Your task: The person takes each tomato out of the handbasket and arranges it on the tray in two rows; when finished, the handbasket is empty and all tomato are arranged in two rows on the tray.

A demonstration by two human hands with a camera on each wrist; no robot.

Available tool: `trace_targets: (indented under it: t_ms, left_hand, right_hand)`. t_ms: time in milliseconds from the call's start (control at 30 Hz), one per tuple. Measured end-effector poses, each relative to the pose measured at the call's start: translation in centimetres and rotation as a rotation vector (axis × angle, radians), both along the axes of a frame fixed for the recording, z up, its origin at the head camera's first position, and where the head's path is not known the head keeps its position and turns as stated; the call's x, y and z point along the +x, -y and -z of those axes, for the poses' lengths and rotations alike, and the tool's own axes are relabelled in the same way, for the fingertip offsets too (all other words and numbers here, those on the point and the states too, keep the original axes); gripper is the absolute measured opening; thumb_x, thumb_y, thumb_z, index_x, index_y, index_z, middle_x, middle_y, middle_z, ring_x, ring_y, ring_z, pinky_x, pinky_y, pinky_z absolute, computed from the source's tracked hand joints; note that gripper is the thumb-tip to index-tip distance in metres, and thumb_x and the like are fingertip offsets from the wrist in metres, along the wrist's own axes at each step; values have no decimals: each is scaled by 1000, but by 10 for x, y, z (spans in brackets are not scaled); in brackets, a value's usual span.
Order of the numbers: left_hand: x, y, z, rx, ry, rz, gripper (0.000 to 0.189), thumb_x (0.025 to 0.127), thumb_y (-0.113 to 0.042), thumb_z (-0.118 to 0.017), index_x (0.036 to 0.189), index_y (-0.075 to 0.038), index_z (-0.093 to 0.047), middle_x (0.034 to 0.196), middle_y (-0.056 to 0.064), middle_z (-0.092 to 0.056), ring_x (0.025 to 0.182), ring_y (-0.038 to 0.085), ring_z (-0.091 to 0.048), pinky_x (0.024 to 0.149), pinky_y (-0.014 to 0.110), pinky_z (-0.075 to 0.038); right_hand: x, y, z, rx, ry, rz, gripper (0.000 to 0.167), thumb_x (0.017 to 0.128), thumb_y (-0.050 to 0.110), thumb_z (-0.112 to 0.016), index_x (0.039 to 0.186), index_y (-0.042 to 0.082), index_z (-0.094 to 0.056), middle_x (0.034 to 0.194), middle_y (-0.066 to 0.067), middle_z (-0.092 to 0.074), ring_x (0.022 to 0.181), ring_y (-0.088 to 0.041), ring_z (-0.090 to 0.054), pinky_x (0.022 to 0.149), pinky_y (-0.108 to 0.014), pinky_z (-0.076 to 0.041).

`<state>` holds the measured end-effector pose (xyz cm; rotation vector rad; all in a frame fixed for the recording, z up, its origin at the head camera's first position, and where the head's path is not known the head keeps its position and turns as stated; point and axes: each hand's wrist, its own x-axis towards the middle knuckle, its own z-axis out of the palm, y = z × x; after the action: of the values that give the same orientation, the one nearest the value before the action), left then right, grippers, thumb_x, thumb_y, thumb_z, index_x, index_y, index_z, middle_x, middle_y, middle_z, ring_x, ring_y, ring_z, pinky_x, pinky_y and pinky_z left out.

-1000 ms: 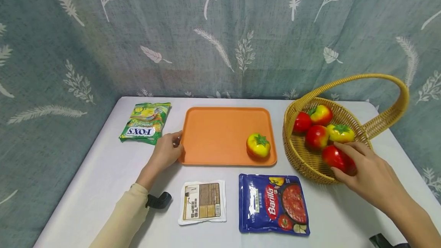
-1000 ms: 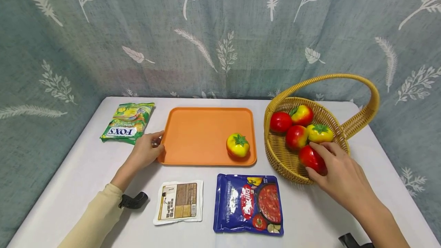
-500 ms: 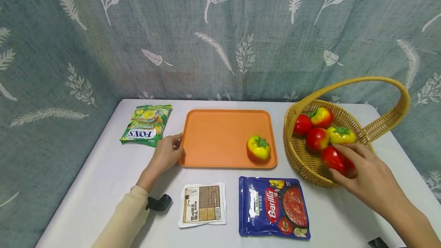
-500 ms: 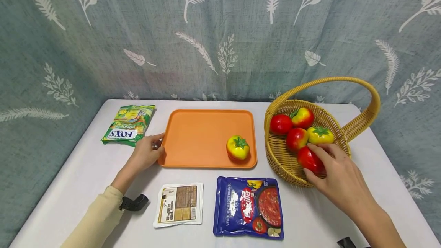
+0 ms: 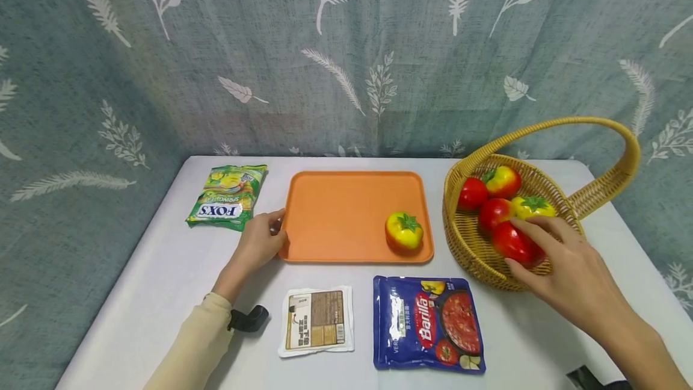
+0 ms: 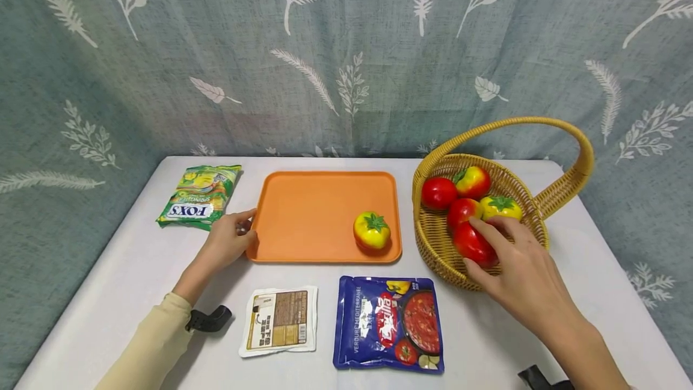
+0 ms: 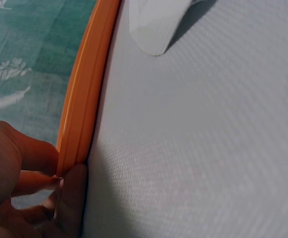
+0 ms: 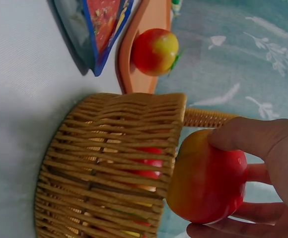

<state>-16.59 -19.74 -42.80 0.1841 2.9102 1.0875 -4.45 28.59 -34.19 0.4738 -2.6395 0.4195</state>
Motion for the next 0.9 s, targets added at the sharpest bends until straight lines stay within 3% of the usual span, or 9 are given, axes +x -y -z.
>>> trace_targets:
  t_ms: [533,900]
  left_hand:
    - [0,-1,3,15,3,-12,56,83,0,-59,138,10,-53,97,20,-67,76,24,-58,52,29,-44]
    - [0,-1,0,-5,24,-26,56,84,-1,-59,139,9,-52,100,21,-67,82,26,-59,53,27,-45]
  right_hand:
    - [1,14,-9,-1,-31,-47,73,63,17,-89,130,8,-65,121,-17,-58,103,-34,-55,72,-55,-50]
    - [1,28,-13,-19,-25,-76,71,64,18,-89,131,9,-65,123,-14,-58,104,-31,-56,75,-53,-53]
